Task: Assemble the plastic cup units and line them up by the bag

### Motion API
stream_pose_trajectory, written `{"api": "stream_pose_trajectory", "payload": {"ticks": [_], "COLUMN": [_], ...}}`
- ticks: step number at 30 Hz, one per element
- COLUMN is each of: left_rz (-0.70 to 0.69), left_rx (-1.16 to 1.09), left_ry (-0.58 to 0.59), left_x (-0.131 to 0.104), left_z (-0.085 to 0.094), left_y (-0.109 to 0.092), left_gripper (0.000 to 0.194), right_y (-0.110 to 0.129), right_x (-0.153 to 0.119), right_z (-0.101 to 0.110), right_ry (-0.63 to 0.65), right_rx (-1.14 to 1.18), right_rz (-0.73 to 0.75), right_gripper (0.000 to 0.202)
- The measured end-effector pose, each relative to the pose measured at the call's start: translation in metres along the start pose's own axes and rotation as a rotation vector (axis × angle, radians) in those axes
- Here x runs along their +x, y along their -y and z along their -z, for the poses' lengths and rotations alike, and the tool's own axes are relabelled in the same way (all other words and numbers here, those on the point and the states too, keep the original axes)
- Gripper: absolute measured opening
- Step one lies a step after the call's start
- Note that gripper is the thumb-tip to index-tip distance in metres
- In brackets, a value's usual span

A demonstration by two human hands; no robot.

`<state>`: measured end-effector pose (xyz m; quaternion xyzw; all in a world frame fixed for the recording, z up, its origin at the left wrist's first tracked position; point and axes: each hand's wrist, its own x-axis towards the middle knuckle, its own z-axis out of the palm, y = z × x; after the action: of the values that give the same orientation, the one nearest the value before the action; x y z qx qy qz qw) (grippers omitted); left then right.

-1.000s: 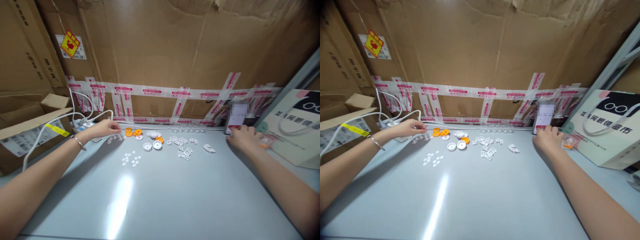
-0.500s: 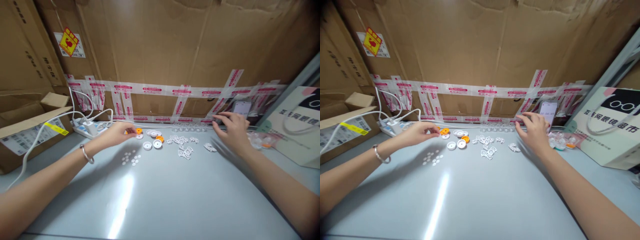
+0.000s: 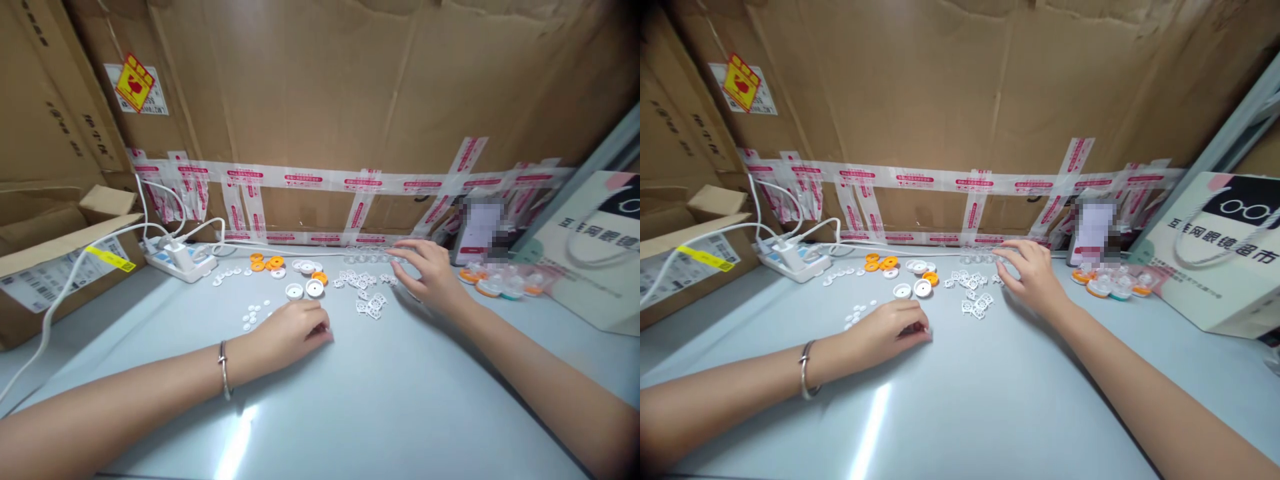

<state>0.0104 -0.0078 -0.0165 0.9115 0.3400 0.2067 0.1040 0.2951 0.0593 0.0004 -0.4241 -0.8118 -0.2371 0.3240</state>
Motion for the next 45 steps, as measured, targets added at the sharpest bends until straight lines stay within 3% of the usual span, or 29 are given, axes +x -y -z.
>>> {"api": "stream_pose_trajectory", "payload": {"ticks": [4,9,12,15,20,25,29,33,37,40,45], "left_rz": [0.004,0.132,0.137,0.087,0.09,0.044,-0.155,-0.351,-0.357,-0.357,-0.373], "left_rx": [0.002,0.175,0.251,0.349,0.415,0.396,0.227,0.294,0.315,0.314,0.279], "left_ry": [-0.067,-0.216,-0.171,-0.106,-0.09,-0.071,-0.097,-0.043,-0.024,-0.005,0.0], "left_x": [0.0,0.0,0.0,0.001,0.003,0.001,-0.002,-0.005,-0.006,-0.005,-0.003], "left_z": [0.015,0.045,0.051,0.045,0.038,0.055,0.056,0.037,0.021,0.015,0.009], "left_y": [0.014,0.072,0.101,0.11,0.106,0.078,0.035,0.01,0.009,0.013,0.02], "left_gripper": [0.017,0.017,0.019,0.022,0.02,0.017,0.02,0.032,0.032,0.029,0.028], "right_y": [-0.001,0.002,0.005,0.005,0.005,0.007,0.009,0.013,0.026,0.05,0.097], "right_x": [-0.002,-0.002,-0.002,-0.003,-0.003,-0.002,-0.002,-0.002,0.0,0.002,-0.003], "right_z": [-0.002,0.0,-0.001,-0.003,-0.004,-0.002,-0.001,-0.002,0.001,0.005,0.004], "right_ry": [0.005,0.02,0.022,0.035,0.046,0.045,0.062,0.08,0.074,0.097,0.353], "right_rx": [0.039,0.08,0.099,0.113,0.13,0.154,0.179,0.214,0.295,0.459,0.675], "right_rz": [0.029,0.041,0.05,0.068,0.072,0.072,0.07,0.075,0.069,0.059,0.088], "right_gripper": [0.022,0.022,0.021,0.02,0.019,0.019,0.019,0.019,0.019,0.018,0.021]}}
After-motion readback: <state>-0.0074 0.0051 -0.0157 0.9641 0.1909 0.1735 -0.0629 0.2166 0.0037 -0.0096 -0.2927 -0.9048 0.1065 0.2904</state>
